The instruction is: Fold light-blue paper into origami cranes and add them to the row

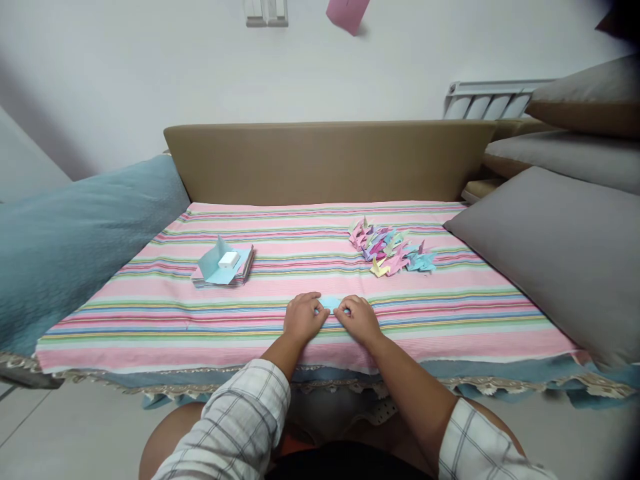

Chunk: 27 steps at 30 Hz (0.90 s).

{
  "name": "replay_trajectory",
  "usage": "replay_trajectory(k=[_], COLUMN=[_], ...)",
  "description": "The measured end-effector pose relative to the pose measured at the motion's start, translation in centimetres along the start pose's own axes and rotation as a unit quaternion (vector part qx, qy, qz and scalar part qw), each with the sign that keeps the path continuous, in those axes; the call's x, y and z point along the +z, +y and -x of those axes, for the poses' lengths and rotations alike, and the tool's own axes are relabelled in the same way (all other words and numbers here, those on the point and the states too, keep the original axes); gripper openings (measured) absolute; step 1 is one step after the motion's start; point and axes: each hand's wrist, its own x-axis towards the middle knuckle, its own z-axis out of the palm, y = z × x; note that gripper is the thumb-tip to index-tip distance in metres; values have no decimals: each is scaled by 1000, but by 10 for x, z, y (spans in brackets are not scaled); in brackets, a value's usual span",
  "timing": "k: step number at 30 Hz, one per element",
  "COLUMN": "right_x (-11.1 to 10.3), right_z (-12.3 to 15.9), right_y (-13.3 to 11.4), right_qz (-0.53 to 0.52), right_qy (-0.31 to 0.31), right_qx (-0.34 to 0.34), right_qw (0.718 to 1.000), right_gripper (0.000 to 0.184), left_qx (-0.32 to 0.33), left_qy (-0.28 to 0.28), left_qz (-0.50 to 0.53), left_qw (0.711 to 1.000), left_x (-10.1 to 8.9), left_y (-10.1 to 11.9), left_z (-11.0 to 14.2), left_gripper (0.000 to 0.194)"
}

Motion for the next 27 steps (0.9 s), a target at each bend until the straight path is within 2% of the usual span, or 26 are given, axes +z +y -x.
replay_trajectory(k=[13, 20, 24, 27], right_x=[4, 6, 5, 5], right_z=[-1, -2, -7, -10], right_y=[-5, -1, 2, 2], right_qz=[52, 17, -12, -15], right_qy=[15, 21, 3, -12], right_qx=[21, 34, 50, 58], right_qw=[998, 999, 999, 998], right_gripper=[13, 10, 14, 13], left_qx=[-21, -24, -12, 20], left_qy=[9, 9, 23, 52], left_qz=[-17, -13, 7, 4], left_qw=[1000, 1000, 1000, 998], left_x=[4, 4, 3, 2], left_y=[4, 5, 2, 1], left_z=[-2, -1, 2, 9], left_gripper=[16, 12, 6, 6])
